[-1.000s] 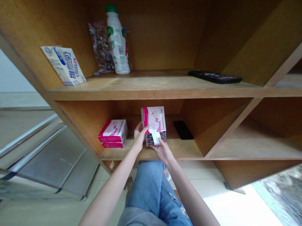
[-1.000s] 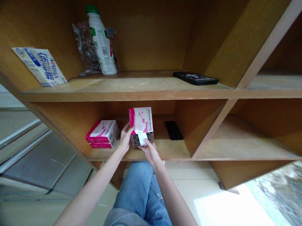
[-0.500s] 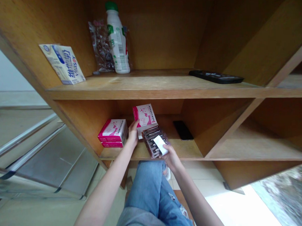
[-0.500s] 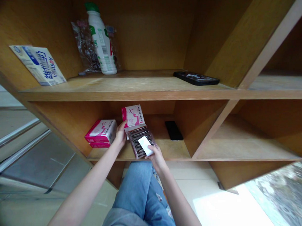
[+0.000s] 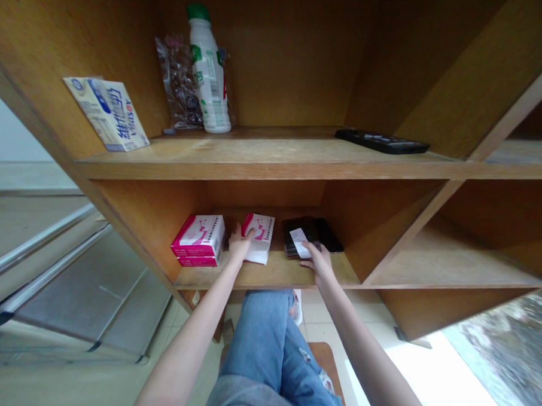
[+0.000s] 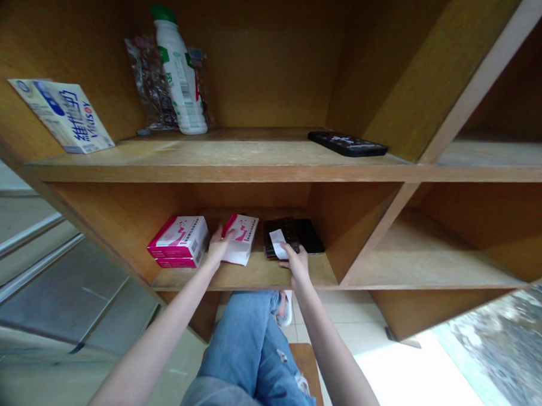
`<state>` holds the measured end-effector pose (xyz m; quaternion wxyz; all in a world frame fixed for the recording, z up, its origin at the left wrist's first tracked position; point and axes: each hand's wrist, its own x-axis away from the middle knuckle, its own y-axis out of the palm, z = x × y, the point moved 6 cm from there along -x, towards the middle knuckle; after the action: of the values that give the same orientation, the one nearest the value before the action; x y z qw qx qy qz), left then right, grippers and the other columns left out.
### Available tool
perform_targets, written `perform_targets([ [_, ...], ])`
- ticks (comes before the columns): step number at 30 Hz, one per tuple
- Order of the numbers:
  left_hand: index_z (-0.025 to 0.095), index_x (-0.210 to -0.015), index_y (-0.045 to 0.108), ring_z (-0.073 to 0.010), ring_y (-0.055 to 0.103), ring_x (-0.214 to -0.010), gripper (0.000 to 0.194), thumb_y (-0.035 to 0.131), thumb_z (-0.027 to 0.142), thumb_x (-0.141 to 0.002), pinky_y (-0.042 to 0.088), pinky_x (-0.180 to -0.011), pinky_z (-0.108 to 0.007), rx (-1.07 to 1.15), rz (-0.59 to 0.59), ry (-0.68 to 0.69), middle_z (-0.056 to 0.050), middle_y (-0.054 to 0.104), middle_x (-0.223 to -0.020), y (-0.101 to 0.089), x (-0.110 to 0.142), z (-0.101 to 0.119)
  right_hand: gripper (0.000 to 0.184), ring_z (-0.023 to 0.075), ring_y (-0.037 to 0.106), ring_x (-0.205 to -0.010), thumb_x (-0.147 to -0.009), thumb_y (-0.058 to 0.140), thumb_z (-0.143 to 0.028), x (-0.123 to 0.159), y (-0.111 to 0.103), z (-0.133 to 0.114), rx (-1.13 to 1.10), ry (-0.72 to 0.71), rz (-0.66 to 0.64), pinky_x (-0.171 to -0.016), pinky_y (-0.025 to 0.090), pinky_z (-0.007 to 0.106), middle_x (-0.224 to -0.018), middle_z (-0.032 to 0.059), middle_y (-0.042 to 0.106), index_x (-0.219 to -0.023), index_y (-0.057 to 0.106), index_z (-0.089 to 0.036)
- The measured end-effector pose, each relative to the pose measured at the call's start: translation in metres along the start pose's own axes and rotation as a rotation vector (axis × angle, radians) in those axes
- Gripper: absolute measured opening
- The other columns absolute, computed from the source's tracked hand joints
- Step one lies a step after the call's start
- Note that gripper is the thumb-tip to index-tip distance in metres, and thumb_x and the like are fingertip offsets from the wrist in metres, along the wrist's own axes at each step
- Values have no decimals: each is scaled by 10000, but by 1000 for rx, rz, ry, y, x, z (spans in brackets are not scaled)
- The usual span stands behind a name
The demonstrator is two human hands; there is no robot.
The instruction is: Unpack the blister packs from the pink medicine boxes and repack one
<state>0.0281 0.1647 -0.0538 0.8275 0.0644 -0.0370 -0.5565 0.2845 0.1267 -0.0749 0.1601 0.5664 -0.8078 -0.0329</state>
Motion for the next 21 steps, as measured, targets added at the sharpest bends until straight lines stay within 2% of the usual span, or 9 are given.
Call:
perform_targets([
  [2, 227, -1107, 618, -344, 306, -1339, 489, 715, 355, -645, 303, -1043, -446, -374, 47, 263, -121, 494, -1357, 1, 16, 16, 352, 156, 620, -652, -594, 729, -337, -6, 8, 3, 29, 1, 3, -395, 514, 204, -838, 35, 652, -884, 582, -203],
  [4, 251, -1177, 592, -362, 313, -1327, 482, 647, 389, -719, 235, -1067, -506, -690, -36, 486, -115, 444, -1402, 11, 35, 22, 375, 158, 623, -630, -590, 734, -341, -10, 16, 5, 45, 10, -1, -388, 516, 215, -819, 38, 657, -902, 581, -201],
  [6, 255, -1214, 572, -359, 338, -1308, 486, 607, 411, -755, 212, -1071, -522, -879, -149, 605, -120, 439, -1404, 20, 49, 17, 362, 160, 622, -602, -595, 732, -363, -13, 23, 8, 64, 44, 0, -392, 520, 227, -766, 45, 660, -875, 592, -183],
  [8, 243, -1247, 545, -346, 331, -1313, 511, 589, 424, -771, 205, -1076, -513, -986, -208, 653, -129, 432, -1408, 24, 55, 9, 335, 166, 625, -601, -598, 728, -380, -16, 30, 12, 92, 81, -3, -393, 518, 226, -732, 60, 663, -821, 615, -158],
  [11, 225, -1299, 494, -344, 306, -1329, 527, 529, 429, -815, 185, -1076, -526, -1047, -196, 653, -149, 400, -1429, 27, 54, 0, 327, 166, 627, -605, -598, 732, -374, -19, 38, 14, 109, 75, -26, -384, 509, 219, -743, 65, 675, -816, 644, -147],
  [16, 224, -1367, 411, -364, 284, -1337, 575, 482, 442, -839, 173, -1063, -551, -1044, -168, 654, -170, 355, -1452, 35, 50, -4, 251, 158, 613, -553, -595, 743, -331, -23, 43, 14, 122, 48, -42, -384, 514, 221, -658, 43, 660, -753, 658, -155],
  [21, 215, -1355, 429, -366, 262, -1349, 579, 493, 453, -831, 164, -1069, -544, -1006, -196, 671, -174, 340, -1459, 36, 51, -4, 297, 174, 635, -605, -577, 758, -352, -23, 42, 14, 140, 18, -38, -393, 520, 216, -714, 57, 683, -771, 657, -150],
])
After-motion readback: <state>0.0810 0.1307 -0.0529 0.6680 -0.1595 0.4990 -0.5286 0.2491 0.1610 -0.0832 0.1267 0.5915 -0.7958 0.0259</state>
